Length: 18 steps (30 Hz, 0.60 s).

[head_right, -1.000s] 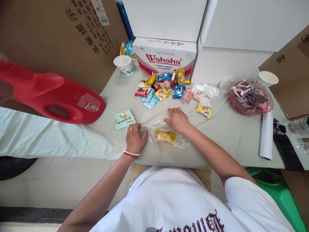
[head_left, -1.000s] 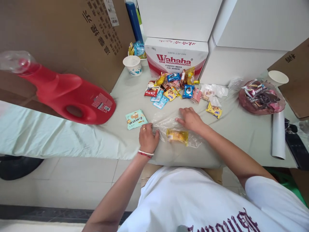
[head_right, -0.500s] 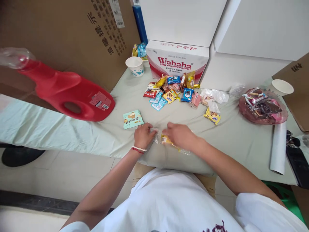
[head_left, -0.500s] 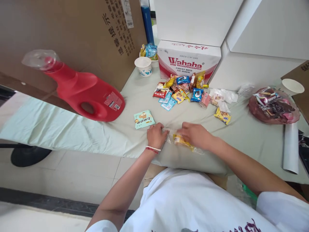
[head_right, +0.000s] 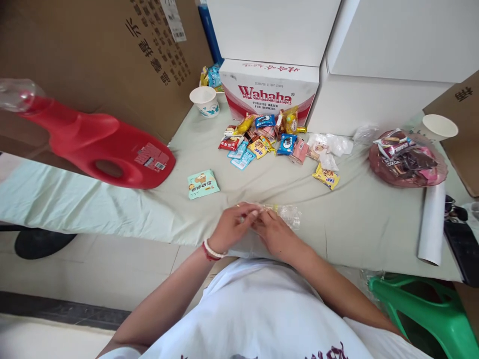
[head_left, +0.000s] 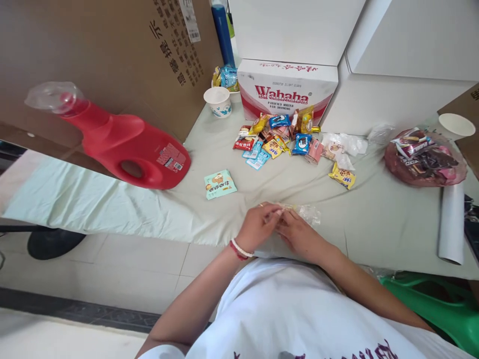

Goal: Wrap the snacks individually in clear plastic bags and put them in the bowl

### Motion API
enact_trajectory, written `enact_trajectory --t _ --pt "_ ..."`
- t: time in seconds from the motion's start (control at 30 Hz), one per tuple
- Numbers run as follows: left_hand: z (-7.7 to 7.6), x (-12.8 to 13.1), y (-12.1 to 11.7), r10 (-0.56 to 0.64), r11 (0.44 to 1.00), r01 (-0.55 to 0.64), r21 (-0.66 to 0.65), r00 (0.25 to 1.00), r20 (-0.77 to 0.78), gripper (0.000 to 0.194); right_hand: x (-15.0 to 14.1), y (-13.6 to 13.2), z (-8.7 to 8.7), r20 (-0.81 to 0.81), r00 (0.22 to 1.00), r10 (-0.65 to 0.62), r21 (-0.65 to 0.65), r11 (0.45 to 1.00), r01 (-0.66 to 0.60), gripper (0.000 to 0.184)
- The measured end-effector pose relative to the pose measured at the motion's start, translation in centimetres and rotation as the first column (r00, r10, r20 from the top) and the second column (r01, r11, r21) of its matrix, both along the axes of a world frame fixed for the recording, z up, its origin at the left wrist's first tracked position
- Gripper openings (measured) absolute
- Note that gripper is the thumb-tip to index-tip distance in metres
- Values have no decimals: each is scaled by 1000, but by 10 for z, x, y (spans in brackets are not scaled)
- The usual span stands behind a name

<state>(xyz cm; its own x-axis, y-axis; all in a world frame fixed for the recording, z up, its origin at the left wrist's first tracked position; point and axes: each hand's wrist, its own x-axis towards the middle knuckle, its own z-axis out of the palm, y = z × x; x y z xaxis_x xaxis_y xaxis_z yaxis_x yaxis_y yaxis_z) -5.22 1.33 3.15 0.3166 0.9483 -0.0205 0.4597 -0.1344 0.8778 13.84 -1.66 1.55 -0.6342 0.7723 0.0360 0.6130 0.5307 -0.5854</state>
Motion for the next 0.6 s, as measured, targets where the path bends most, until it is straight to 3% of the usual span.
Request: enact_trajectory --t 0.07,0.13,0.2,0.23,0.27,0.4,0.6 --pt "-6 18 -3 -63 994 72 86 992 -108 31 11 -2 -3 -125 989 -82 -53 996 76 39" --pt "-13 29 -6 -41 986 76 150 974 -223 32 24 -3 -7 -131 938 -320 -64 947 314 35" --pt "-19 34 -8 2 979 63 192 948 -319 29 36 -4 -13 -21 812 -584 13 812 584 37" --pt "-21 35 -9 26 977 51 206 934 -355 26 42 -4 -16 43 749 -662 71 749 658 40" --pt "-23 36 -10 56 976 31 218 922 -383 24 47 -4 -18 98 716 -691 118 722 681 39" --pt "-27 39 -11 190 958 -84 273 902 -388 18 54 1 -14 103 760 -642 142 766 627 19" --pt "-37 38 -6 206 956 -125 267 930 -304 33 12 19 11 -27 874 -486 -119 869 480 23"
